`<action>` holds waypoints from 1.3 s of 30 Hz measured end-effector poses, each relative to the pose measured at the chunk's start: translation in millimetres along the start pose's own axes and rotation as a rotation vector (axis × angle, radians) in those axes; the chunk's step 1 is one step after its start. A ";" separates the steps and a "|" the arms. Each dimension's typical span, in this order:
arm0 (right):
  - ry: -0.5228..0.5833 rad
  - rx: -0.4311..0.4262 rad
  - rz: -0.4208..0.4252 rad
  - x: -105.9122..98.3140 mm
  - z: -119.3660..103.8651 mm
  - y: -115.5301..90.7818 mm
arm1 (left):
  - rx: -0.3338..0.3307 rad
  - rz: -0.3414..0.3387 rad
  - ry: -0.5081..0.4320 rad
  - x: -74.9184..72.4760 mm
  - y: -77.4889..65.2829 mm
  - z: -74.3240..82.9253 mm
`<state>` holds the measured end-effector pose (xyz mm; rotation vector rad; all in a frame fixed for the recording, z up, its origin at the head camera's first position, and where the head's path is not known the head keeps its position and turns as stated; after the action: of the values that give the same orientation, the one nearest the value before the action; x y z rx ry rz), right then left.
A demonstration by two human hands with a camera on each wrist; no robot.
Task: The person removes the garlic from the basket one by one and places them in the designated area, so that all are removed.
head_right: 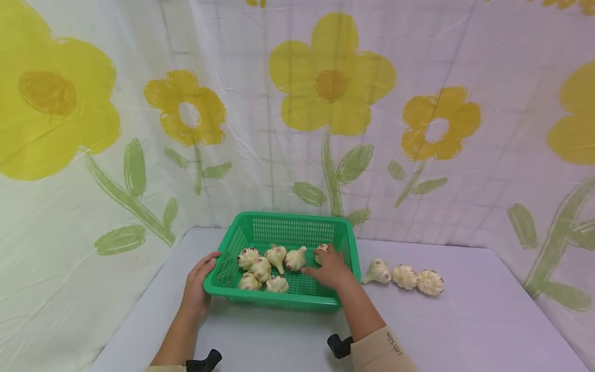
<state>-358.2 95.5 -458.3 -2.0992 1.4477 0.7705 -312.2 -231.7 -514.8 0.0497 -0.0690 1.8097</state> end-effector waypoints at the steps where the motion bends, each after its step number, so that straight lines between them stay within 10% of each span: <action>1: -0.004 0.003 -0.004 0.9 0.6 -0.6 | 0.003 0.001 0.000 0.2 0.0 0.1; 28: -0.165 -0.034 0.018 6.2 -2.3 -1.6 | 0.008 0.002 -0.016 0.6 0.4 4.2; 39: -0.157 -0.065 -0.209 26.0 -2.5 -7.5 | 0.003 0.017 0.002 0.4 0.7 1.9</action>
<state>-343.3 78.7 -473.7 -2.1434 1.1147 0.8871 -313.0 -231.6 -512.9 0.0503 -0.0653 1.8266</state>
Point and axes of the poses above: each hand's wrist, its own y-axis towards the middle knuckle, its own x-axis out of the palm, z = x × y, the point moved 8 cm from there along y, towards the middle knuckle, and after that the axes turned 8 degrees about y, right-handed, at the moved point
